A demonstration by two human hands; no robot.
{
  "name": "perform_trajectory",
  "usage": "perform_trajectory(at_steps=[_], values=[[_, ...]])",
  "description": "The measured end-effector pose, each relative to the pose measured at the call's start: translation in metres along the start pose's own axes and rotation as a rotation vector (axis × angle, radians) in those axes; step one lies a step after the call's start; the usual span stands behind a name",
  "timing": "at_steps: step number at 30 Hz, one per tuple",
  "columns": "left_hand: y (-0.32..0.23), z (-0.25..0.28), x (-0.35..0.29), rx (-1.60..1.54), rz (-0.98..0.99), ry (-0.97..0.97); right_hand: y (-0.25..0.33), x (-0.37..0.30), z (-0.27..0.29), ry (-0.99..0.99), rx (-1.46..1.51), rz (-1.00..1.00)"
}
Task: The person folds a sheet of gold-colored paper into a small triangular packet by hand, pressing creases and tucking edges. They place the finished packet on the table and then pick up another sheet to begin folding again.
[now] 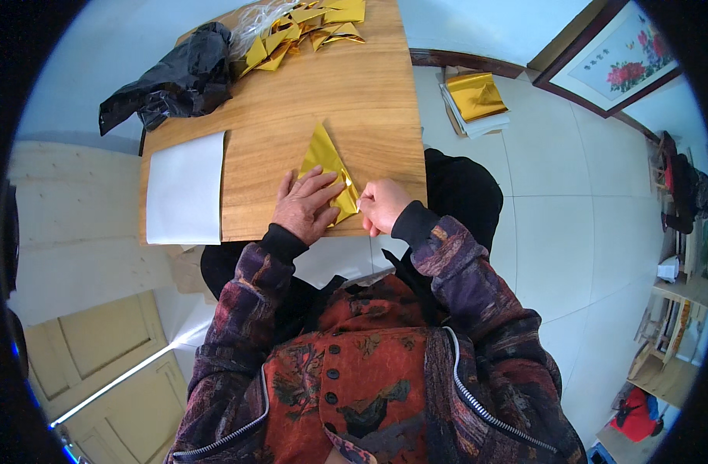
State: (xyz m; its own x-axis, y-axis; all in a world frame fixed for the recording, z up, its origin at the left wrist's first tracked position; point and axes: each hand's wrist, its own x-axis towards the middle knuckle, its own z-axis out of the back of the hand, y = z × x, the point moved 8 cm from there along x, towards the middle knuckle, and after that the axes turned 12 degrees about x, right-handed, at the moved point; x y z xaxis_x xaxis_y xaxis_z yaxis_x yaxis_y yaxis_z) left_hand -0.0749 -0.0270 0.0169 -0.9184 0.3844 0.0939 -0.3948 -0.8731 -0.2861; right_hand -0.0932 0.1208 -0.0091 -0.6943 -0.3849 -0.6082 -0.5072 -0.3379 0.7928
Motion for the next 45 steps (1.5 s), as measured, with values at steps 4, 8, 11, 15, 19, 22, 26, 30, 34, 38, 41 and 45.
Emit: perform_trajectory(at_steps=[4, 8, 11, 15, 19, 22, 26, 30, 34, 38, 41, 45], values=[[0.0, -0.001, -0.001, -0.011, 0.001, -0.001, 0.005, -0.001, 0.0, -0.039, -0.233, 0.002], [0.0, -0.001, -0.001, 0.017, 0.0, -0.001, 0.027, -0.009, -0.006, -0.3, -0.793, 0.313], [0.0, 0.001, 0.0, 0.012, -0.012, -0.02, 0.02, -0.013, -0.003, -0.341, -0.764, 0.268], [0.0, 0.001, 0.0, 0.006, -0.013, -0.033, 0.025, -0.045, -0.005, -0.446, -0.667, 0.517], [-0.001, 0.001, -0.001, 0.024, -0.011, -0.049, 0.018, -0.059, -0.054, -0.286, -0.942, 0.83], [-0.001, 0.002, -0.001, 0.023, -0.013, -0.044, -0.001, -0.048, -0.059, -0.219, -0.94, 0.744], [-0.002, 0.004, 0.0, 0.034, -0.016, -0.058, -0.008, -0.048, -0.06, -0.254, -1.008, 0.781], [-0.003, 0.006, -0.001, 0.027, -0.017, -0.057, -0.013, -0.045, -0.062, -0.306, -1.147, 0.76], [-0.003, 0.005, 0.001, 0.021, -0.005, -0.037, -0.011, -0.046, -0.063, -0.374, -1.224, 0.829], [-0.003, 0.006, -0.001, 0.024, -0.003, -0.047, -0.012, -0.046, -0.064, -0.376, -1.217, 0.819], [-0.002, 0.005, -0.001, 0.017, -0.004, -0.045, -0.013, -0.044, -0.064, -0.342, -1.209, 0.779], [-0.002, 0.005, 0.001, 0.043, -0.003, -0.046, -0.007, -0.048, -0.063, -0.359, -1.123, 0.827]])
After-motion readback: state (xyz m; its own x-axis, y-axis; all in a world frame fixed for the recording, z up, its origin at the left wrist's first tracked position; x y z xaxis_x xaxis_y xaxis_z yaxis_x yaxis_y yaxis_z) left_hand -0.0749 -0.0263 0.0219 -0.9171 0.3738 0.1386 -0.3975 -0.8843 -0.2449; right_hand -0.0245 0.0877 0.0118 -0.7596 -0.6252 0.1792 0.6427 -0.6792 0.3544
